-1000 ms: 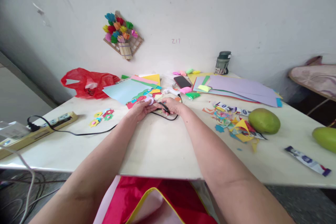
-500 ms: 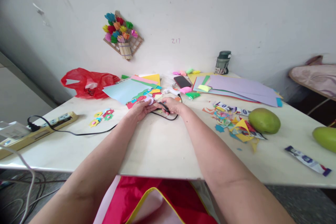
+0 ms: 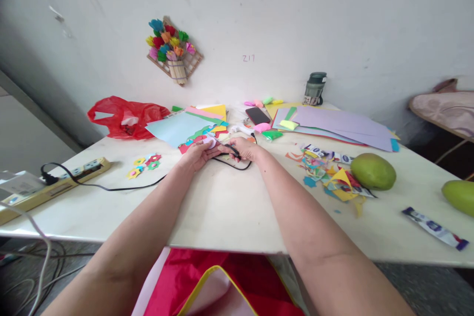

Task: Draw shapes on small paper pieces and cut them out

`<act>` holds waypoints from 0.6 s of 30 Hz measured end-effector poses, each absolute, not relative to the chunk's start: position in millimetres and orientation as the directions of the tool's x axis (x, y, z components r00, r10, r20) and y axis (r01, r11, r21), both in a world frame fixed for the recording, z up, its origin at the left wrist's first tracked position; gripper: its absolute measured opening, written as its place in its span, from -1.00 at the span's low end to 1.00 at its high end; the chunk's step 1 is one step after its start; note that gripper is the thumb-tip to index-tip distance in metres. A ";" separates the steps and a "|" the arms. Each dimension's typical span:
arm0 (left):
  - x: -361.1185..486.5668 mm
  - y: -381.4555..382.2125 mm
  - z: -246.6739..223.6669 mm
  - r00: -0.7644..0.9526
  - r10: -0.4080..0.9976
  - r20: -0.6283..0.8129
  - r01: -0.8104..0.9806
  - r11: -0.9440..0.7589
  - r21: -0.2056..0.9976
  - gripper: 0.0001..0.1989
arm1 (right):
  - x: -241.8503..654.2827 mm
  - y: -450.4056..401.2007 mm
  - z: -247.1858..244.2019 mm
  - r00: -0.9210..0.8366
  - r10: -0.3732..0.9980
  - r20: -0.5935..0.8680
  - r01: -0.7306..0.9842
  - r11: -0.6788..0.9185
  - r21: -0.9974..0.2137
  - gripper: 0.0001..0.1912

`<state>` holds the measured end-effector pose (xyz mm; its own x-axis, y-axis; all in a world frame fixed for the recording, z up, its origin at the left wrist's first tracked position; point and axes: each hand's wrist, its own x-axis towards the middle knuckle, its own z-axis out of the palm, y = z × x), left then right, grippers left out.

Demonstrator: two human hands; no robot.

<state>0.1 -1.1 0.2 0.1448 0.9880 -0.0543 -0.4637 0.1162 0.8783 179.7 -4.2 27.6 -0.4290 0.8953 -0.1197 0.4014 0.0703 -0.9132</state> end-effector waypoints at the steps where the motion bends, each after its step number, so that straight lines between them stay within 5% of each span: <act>1: -0.1 -1.0 0.0 0.147 0.988 -0.055 -0.464 0.118 0.878 -0.88 | 180.4 -3.2 26.6 -0.455 0.883 -0.113 0.381 0.079 -0.921 -0.71; 18: -1.1 0.7 -1.6 0.162 0.985 -0.055 -0.474 0.127 0.871 -0.93 | 178.4 3.5 17.3 -0.511 0.856 -0.077 0.284 0.083 -0.955 -0.69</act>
<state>-1.1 0.7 -1.6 0.1619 0.9853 -0.0555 -0.4744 0.1270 0.8711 178.4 3.5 17.3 -0.5111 0.8561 -0.0775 0.2837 0.0829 -0.9553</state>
